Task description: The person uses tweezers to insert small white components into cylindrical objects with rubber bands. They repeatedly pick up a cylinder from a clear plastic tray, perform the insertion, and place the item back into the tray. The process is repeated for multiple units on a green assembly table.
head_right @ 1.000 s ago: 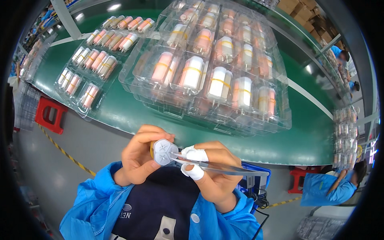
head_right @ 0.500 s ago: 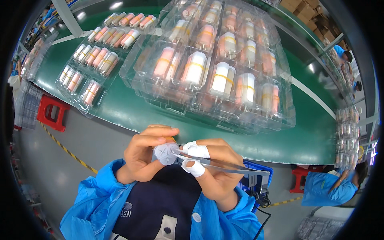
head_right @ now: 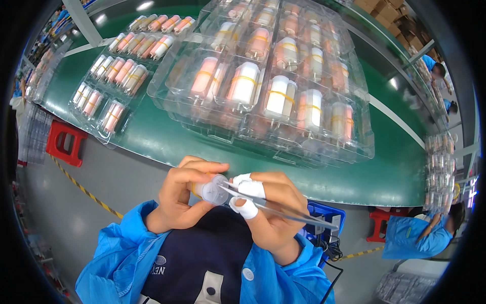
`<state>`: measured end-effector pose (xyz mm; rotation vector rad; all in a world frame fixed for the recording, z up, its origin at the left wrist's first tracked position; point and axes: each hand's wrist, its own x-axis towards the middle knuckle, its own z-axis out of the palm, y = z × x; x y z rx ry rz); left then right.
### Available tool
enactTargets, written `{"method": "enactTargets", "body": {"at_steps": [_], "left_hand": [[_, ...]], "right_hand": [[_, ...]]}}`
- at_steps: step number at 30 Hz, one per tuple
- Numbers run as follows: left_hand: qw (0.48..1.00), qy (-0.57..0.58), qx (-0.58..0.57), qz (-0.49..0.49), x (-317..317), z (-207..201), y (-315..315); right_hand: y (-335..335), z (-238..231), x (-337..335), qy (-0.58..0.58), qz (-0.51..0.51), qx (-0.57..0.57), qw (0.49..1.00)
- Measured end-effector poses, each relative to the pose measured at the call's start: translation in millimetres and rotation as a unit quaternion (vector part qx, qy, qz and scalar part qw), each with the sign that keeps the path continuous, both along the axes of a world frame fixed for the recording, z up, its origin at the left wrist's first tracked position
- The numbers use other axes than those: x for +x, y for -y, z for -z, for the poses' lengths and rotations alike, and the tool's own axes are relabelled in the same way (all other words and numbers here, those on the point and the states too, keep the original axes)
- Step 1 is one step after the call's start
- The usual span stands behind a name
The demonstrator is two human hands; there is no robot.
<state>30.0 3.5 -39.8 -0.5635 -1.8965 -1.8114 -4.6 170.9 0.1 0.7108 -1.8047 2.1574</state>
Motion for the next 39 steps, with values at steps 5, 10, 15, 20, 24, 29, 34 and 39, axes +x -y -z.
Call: {"method": "enactTargets", "body": {"at_steps": [5, 10, 15, 20, 24, 29, 34, 39], "left_hand": [[0.998, 0.016, -0.052, -0.038, 0, -11, -2], [0.995, 0.002, -0.094, -0.034, 0, -11, 2], [0.994, -0.005, -0.098, -0.046, 0, -10, 3], [0.994, 0.004, -0.088, -0.060, 0, -12, 0], [0.993, -0.002, -0.096, -0.069, 1, -11, 1], [0.993, 0.003, -0.097, -0.071, 0, -10, 1], [0.991, 0.005, -0.105, -0.082, 1, -10, 0], [0.982, -0.024, -0.154, -0.104, 0, -11, 3]], "right_hand": [[-2, -9, 4, 0.013, -0.038, 0.026, 0.999], [-2, -8, 2, 0.006, -0.042, 0.043, 0.998], [-1, -9, 0, 0.003, -0.050, 0.045, 0.998], [1, -8, 0, 0.019, -0.047, 0.036, 0.998], [0, -5, 0, 0.016, -0.050, 0.038, 0.998], [3, -1, -1, 0.018, -0.048, 0.020, 0.998], [3, -3, -4, -0.008, -0.044, 0.064, 0.997], [2, -10, -11, -0.017, -0.070, 0.115, 0.991]]}}
